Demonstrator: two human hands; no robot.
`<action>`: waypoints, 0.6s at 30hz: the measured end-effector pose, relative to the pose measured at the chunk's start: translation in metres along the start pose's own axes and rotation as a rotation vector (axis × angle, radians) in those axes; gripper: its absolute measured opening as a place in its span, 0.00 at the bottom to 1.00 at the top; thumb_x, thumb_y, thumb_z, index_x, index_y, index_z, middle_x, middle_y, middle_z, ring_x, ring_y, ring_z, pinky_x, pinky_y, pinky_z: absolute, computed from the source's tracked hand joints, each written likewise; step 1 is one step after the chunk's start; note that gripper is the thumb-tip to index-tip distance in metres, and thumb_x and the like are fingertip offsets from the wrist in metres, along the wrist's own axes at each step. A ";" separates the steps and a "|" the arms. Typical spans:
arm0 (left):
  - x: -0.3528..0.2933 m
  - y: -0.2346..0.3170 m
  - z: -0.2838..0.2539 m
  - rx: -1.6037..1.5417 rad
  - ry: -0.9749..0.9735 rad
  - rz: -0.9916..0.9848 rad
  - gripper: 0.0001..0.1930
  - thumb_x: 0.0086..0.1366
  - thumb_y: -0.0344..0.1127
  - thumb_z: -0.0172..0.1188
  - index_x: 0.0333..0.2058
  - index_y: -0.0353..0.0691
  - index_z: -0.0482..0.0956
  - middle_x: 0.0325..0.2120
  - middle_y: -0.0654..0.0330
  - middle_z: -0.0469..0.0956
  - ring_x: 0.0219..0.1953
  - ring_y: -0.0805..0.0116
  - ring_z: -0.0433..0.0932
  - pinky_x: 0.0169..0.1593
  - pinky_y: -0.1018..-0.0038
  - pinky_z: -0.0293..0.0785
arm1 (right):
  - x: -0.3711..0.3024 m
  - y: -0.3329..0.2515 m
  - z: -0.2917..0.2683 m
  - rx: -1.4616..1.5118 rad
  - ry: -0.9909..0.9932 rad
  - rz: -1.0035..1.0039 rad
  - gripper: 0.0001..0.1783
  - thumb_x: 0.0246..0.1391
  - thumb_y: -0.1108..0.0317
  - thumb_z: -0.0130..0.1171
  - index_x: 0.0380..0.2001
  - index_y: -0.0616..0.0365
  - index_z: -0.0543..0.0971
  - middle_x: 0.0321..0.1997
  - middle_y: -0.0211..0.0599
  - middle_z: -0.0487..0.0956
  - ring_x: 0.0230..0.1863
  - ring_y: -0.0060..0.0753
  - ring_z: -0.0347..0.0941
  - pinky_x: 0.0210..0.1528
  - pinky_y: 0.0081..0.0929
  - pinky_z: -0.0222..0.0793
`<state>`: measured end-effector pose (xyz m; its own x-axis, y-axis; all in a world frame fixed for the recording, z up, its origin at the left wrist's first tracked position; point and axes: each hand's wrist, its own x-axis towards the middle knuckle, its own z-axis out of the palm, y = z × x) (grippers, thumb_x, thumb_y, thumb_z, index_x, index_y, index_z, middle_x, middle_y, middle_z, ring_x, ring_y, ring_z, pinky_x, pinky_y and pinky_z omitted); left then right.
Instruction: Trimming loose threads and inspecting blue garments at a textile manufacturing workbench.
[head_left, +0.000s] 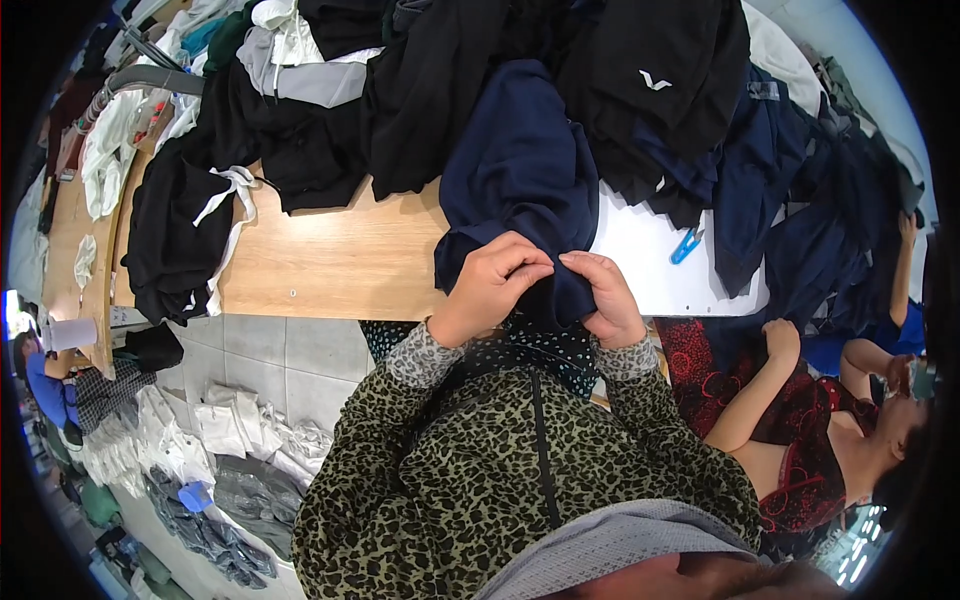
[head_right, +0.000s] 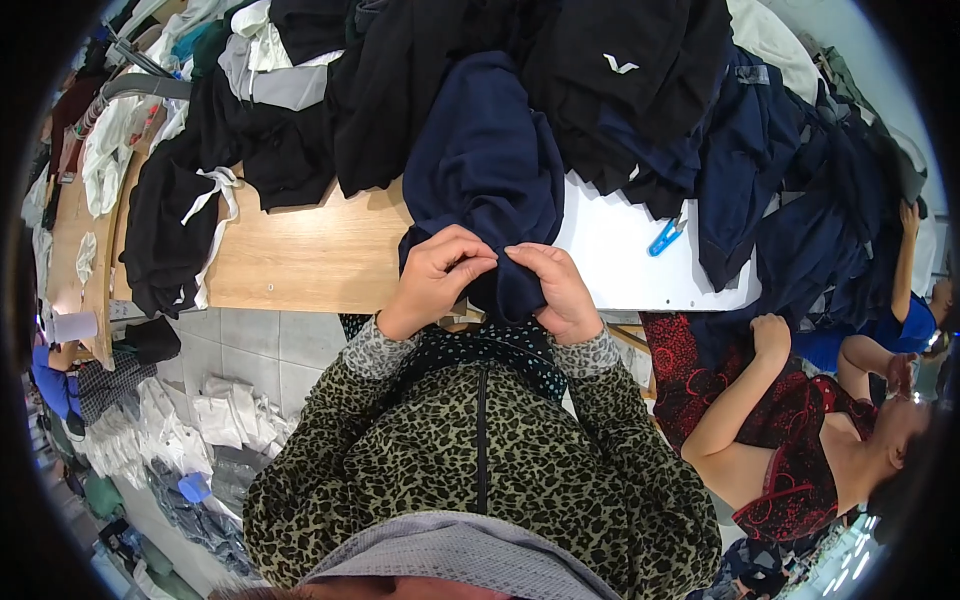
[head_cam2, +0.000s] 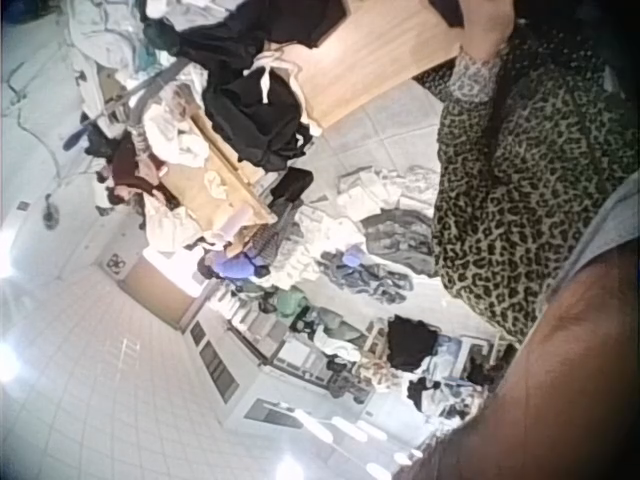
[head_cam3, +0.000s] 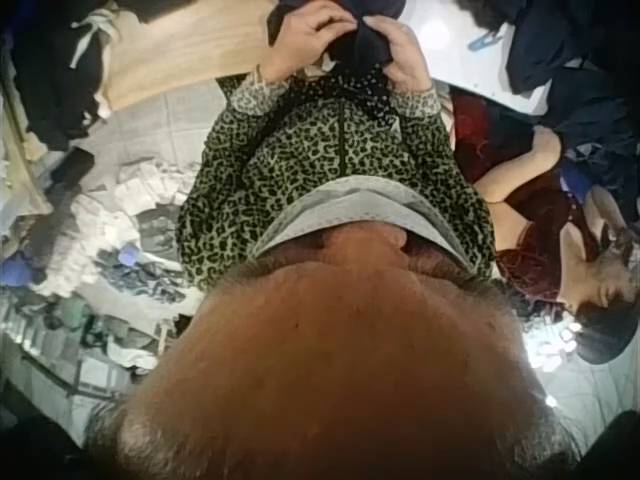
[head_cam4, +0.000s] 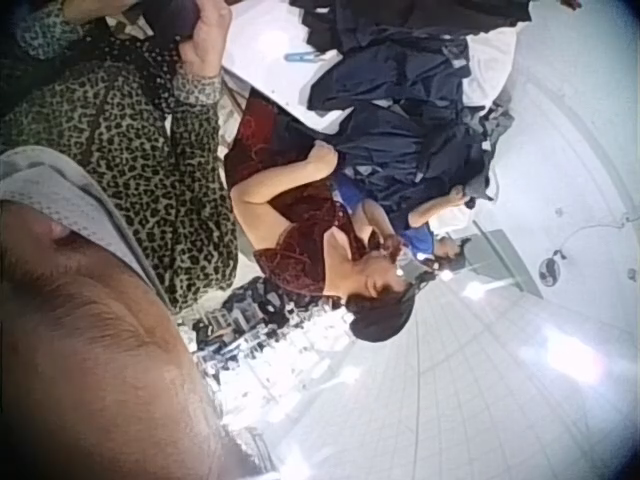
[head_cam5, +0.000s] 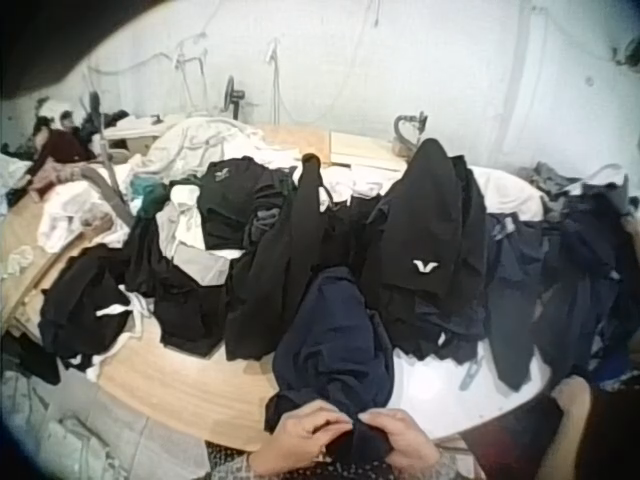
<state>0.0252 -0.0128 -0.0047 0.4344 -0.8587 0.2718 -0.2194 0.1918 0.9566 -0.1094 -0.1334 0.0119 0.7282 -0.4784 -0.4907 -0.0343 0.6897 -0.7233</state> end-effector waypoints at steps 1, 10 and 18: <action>0.001 -0.002 0.001 0.000 0.002 0.000 0.04 0.56 0.25 0.61 0.31 0.31 0.78 0.30 0.68 0.72 0.27 0.83 0.68 0.31 0.85 0.65 | 0.000 0.000 0.001 0.002 -0.007 0.005 0.06 0.52 0.72 0.56 0.32 0.63 0.80 0.32 0.32 0.80 0.32 0.19 0.75 0.37 0.15 0.69; 0.007 0.001 -0.001 -0.546 -0.116 -0.530 0.05 0.65 0.34 0.55 0.33 0.39 0.74 0.19 0.74 0.66 0.18 0.88 0.58 0.20 0.88 0.52 | -0.001 -0.003 0.006 0.034 -0.053 0.108 0.07 0.53 0.71 0.56 0.33 0.62 0.79 0.32 0.30 0.80 0.32 0.19 0.75 0.37 0.15 0.70; 0.001 0.000 -0.026 -0.359 0.012 -0.458 0.13 0.60 0.27 0.59 0.44 0.36 0.75 0.32 0.68 0.72 0.24 0.87 0.64 0.24 0.89 0.59 | 0.005 0.004 0.006 0.112 -0.051 0.157 0.07 0.52 0.72 0.56 0.35 0.62 0.77 0.34 0.30 0.79 0.33 0.21 0.76 0.38 0.17 0.72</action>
<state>0.0482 -0.0010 -0.0019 0.4256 -0.8871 -0.1788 0.3020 -0.0470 0.9521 -0.1019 -0.1296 0.0100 0.7539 -0.3335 -0.5660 -0.0763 0.8112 -0.5797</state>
